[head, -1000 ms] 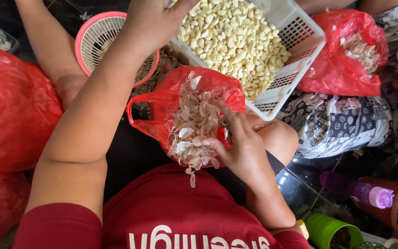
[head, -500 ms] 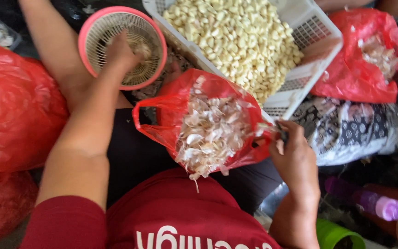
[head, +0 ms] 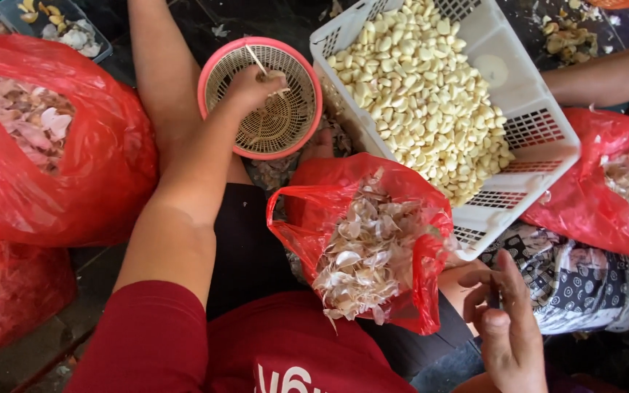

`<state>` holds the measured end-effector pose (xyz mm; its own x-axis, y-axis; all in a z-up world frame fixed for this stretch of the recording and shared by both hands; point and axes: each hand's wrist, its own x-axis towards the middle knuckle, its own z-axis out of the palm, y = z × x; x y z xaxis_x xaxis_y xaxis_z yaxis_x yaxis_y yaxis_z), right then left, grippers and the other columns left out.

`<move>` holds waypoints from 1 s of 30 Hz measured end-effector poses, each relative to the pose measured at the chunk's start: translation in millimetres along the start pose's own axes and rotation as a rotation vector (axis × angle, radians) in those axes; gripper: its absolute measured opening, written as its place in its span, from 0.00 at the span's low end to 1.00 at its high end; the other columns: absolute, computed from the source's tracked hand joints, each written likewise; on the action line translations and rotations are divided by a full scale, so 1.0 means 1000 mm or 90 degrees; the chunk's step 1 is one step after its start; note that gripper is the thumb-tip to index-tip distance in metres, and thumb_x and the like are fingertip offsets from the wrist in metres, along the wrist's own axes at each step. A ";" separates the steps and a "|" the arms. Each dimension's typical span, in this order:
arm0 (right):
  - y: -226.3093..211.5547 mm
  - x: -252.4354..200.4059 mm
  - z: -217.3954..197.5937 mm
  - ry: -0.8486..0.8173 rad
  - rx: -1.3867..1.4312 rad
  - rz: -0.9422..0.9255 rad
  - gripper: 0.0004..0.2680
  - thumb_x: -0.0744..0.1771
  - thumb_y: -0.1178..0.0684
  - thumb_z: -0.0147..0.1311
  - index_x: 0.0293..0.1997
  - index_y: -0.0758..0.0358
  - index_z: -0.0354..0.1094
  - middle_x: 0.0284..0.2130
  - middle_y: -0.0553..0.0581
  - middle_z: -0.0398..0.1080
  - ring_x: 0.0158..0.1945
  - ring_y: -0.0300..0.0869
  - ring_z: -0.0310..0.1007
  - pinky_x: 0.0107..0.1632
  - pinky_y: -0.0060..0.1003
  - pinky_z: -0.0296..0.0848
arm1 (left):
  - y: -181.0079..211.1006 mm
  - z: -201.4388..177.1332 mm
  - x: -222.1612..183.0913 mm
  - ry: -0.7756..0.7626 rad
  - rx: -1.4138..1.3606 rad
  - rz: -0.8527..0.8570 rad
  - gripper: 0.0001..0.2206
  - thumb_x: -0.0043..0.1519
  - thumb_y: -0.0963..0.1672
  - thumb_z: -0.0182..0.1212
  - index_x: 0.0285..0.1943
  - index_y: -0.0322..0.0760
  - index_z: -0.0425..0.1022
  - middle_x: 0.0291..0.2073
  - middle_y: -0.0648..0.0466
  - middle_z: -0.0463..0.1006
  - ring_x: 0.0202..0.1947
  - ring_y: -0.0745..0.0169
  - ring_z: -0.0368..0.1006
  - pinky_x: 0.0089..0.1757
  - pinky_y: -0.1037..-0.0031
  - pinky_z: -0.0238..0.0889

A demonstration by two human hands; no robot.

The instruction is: The person sits on the floor and peels garlic cloves by hand, placing the peeled cloves into a white basket and the skins into a red plastic bag. Another person is visible nearby also peeling garlic.

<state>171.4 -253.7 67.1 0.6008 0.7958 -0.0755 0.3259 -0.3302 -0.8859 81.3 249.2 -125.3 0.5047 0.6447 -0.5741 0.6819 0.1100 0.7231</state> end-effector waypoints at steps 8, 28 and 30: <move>-0.014 0.038 0.031 -0.078 -0.203 -0.041 0.24 0.69 0.43 0.40 0.72 0.67 0.56 0.43 0.60 0.73 0.42 0.41 0.76 0.47 0.37 0.72 | -0.024 -0.019 0.041 0.015 0.035 -0.049 0.29 0.67 0.50 0.58 0.77 0.44 0.55 0.73 0.48 0.59 0.62 0.53 0.69 0.52 0.66 0.70; -0.019 0.040 0.054 0.023 0.052 0.047 0.27 0.71 0.35 0.34 0.75 0.63 0.46 0.41 0.62 0.70 0.27 0.36 0.63 0.26 0.28 0.58 | -0.019 0.000 -0.033 -0.133 0.473 0.095 0.10 0.69 0.49 0.56 0.48 0.48 0.83 0.45 0.53 0.83 0.42 0.52 0.78 0.45 0.60 0.69; -0.025 0.042 0.062 0.043 0.087 -0.117 0.17 0.74 0.47 0.36 0.72 0.60 0.52 0.34 0.60 0.70 0.17 0.31 0.54 0.20 0.24 0.55 | 0.000 -0.009 -0.073 -0.207 0.059 0.284 0.15 0.67 0.45 0.55 0.62 0.45 0.76 0.59 0.55 0.79 0.58 0.62 0.75 0.55 0.71 0.67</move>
<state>143.2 -180.6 58.0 0.5895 0.7988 0.1203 0.3363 -0.1072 -0.9356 39.4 209.0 -79.7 0.8824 0.3457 -0.3191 0.4006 -0.1964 0.8949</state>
